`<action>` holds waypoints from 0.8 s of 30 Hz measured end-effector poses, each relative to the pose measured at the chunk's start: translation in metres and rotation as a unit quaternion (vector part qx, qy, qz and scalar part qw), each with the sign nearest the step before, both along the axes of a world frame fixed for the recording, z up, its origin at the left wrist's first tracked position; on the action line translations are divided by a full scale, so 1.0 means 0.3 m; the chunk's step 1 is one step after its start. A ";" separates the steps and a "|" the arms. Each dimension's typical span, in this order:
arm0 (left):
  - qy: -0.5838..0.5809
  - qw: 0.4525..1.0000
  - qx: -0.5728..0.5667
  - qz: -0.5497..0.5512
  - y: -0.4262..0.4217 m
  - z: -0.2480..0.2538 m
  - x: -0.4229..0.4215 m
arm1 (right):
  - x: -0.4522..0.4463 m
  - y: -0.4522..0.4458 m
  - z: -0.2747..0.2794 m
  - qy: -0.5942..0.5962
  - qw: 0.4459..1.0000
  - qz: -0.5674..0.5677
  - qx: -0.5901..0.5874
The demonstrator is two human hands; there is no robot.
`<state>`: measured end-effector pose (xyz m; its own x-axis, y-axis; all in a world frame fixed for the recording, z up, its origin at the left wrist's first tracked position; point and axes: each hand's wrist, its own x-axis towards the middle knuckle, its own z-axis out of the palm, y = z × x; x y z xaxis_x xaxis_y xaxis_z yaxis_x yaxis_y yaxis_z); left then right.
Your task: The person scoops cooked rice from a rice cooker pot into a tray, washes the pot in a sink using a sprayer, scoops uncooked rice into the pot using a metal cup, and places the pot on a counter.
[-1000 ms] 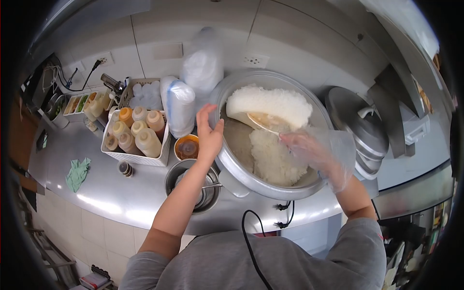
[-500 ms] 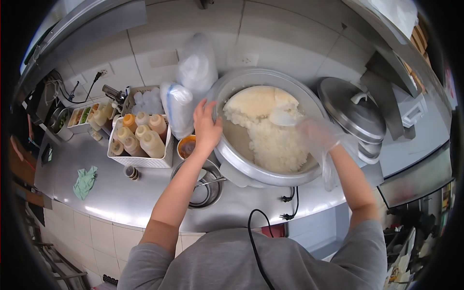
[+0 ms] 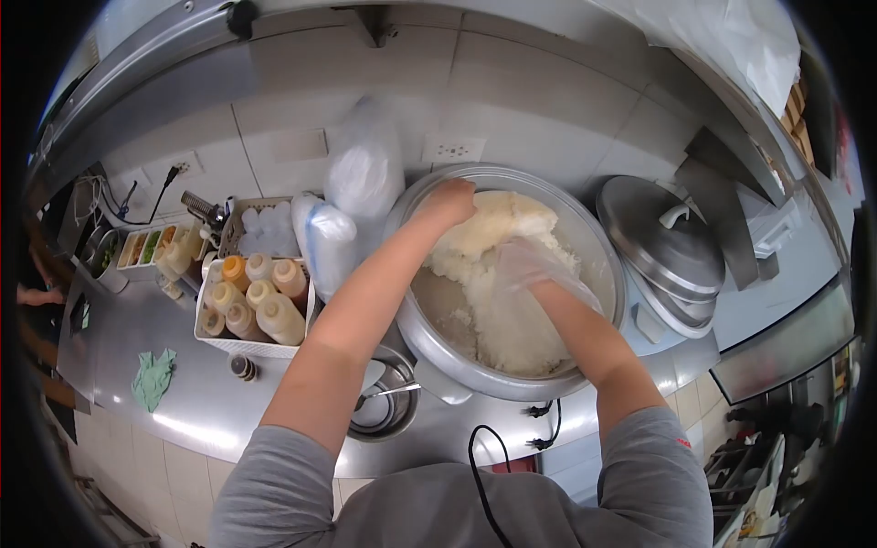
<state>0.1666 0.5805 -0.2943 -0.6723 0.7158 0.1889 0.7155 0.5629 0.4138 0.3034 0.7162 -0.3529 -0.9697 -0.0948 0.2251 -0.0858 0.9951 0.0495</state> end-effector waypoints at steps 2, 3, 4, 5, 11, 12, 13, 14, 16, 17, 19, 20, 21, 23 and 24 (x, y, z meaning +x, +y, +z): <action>-0.042 0.998 -0.044 -0.024 0.058 -0.039 -0.069 | -0.029 0.045 -0.061 -0.080 0.988 -0.050 0.122; -0.041 0.998 -0.044 -0.029 0.074 -0.065 -0.091 | -0.028 0.078 -0.090 -0.080 0.988 -0.055 0.122; -0.042 0.997 -0.049 -0.048 0.073 -0.078 -0.100 | -0.009 0.100 -0.097 0.007 0.996 0.017 0.086; -0.044 0.995 -0.053 -0.067 0.076 -0.086 -0.109 | 0.006 0.121 -0.103 0.093 0.991 0.088 0.049; -0.066 0.995 0.004 -0.075 0.057 -0.037 -0.067 | 0.122 0.132 -0.049 0.086 0.981 0.082 0.156; -0.067 0.995 -0.021 -0.070 0.055 -0.016 -0.053 | 0.139 0.134 -0.058 0.084 0.982 0.072 0.152; -0.071 0.994 -0.027 -0.079 0.041 0.004 -0.031 | 0.160 0.111 -0.037 0.087 0.993 0.047 0.070; -0.082 0.992 0.010 -0.097 0.024 0.015 -0.020 | 0.187 0.095 -0.015 0.091 0.996 0.021 -0.011; -0.094 0.987 0.044 -0.121 -0.002 0.045 0.013 | 0.246 0.068 0.035 0.100 0.995 0.006 0.006; -0.078 0.985 0.080 -0.135 -0.012 0.064 0.032 | 0.274 0.039 0.081 0.112 0.993 0.001 0.026; -0.065 0.979 0.112 -0.155 -0.025 0.105 0.076 | 0.365 -0.031 0.214 0.111 0.993 0.008 0.048; -0.040 0.981 0.108 -0.156 -0.025 0.137 0.098 | 0.400 -0.052 0.255 0.110 0.991 0.023 0.074; -0.015 0.982 0.105 -0.157 -0.023 0.169 0.120 | 0.415 -0.026 0.251 0.108 0.991 0.014 0.072; 0.004 0.978 0.114 -0.175 -0.021 0.238 0.179 | 0.463 0.007 0.262 0.168 0.984 -0.017 0.061; 0.025 0.974 0.125 -0.185 -0.019 0.272 0.211 | 0.498 -0.002 0.280 0.186 0.980 -0.031 0.056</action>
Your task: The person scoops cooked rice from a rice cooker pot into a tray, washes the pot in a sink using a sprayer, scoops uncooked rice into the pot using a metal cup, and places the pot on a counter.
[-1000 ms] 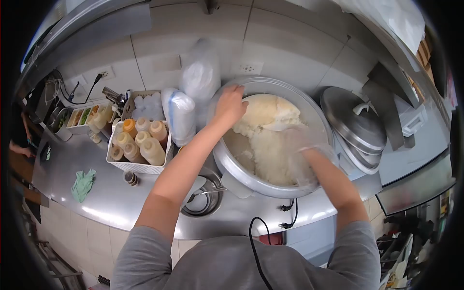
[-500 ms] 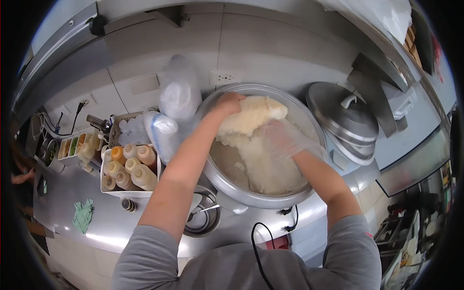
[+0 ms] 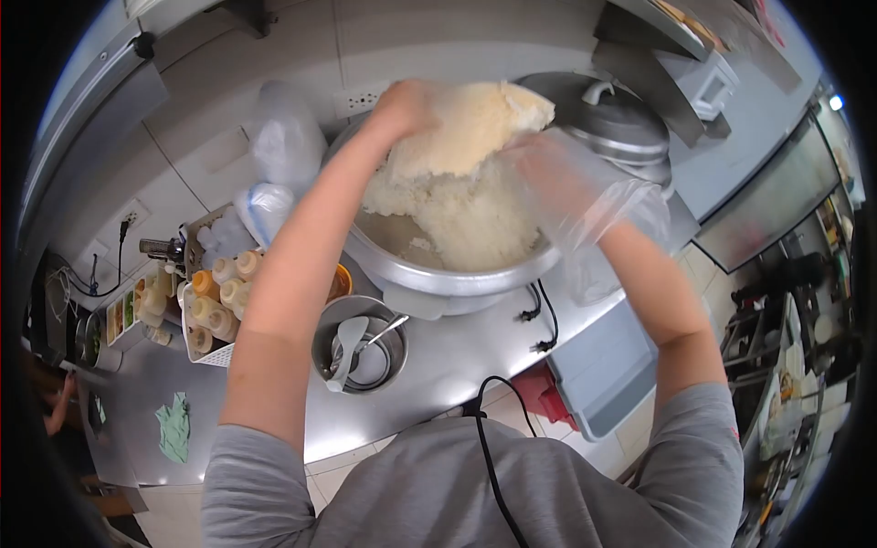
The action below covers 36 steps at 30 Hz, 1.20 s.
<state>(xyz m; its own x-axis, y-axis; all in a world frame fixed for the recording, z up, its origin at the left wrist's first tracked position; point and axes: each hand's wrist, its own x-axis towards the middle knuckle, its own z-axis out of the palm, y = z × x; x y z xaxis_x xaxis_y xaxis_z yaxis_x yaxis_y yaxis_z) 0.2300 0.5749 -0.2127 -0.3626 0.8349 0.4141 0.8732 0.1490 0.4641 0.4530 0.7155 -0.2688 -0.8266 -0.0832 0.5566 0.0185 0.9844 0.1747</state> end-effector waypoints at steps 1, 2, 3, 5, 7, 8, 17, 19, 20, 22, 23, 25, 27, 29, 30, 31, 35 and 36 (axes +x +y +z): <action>-0.001 1.000 -0.004 -0.009 0.001 0.036 0.037 | 0.056 -0.074 0.114 -0.040 0.999 -0.028 0.009; -0.025 0.999 0.007 -0.040 0.003 0.074 0.077 | 0.109 -0.123 0.192 -0.059 0.997 -0.046 0.010; -0.049 0.996 0.018 -0.071 0.012 0.106 0.119 | 0.162 -0.173 0.270 -0.078 0.995 -0.064 0.011; -0.026 0.995 0.024 -0.095 0.051 0.147 0.210 | 0.258 -0.216 0.339 -0.134 0.982 -0.124 -0.044; -0.005 0.992 0.032 -0.122 0.110 0.168 0.317 | 0.369 -0.095 0.253 -0.065 0.991 -0.104 -0.047; 0.005 0.990 0.037 -0.137 0.147 0.174 0.373 | 0.432 -0.088 0.241 -0.030 0.994 -0.095 -0.046; 0.020 0.956 0.023 -0.292 0.458 0.044 1.018 | 1.062 -0.129 0.193 -0.085 0.943 -0.299 -0.123; -0.012 0.944 -0.039 -0.327 0.526 -0.031 1.155 | 1.218 -0.084 0.114 -0.108 0.942 -0.288 -0.137; -0.011 0.942 -0.041 -0.333 0.545 -0.056 1.208 | 1.297 -0.065 0.012 0.006 0.960 -0.243 -0.140; -0.009 0.937 -0.043 -0.347 0.582 -0.092 1.305 | 1.446 -0.025 -0.178 0.119 0.963 -0.197 -0.141; -0.010 0.936 -0.045 -0.348 0.607 -0.100 1.336 | 1.513 -0.006 -0.266 0.130 0.936 -0.238 -0.223; -0.040 0.930 -0.051 -0.361 0.653 -0.116 1.351 | 1.651 0.067 -0.468 0.139 0.900 -0.274 -0.308; -0.030 0.933 -0.057 -0.354 0.700 -0.131 1.325 | 1.767 0.157 -0.692 0.124 0.943 -0.242 -0.192; -0.011 0.946 -0.038 -0.322 0.725 -0.133 1.282 | 1.809 0.163 -0.857 0.194 0.835 -0.324 -0.401; -0.005 0.951 -0.054 -0.303 0.733 -0.133 1.251 | 1.827 0.167 -0.925 0.250 0.672 -0.390 -0.578; 0.001 0.957 -0.070 -0.283 0.734 -0.133 1.219 | 1.842 0.185 -0.982 0.245 0.673 -0.385 -0.582; -0.061 0.975 -0.061 -0.204 0.656 -0.141 1.115 | 1.842 0.281 -1.182 0.119 0.846 -0.427 -0.297; -0.072 0.976 -0.069 -0.196 0.636 -0.163 1.077 | 1.830 0.306 -1.246 0.081 0.829 -0.471 -0.292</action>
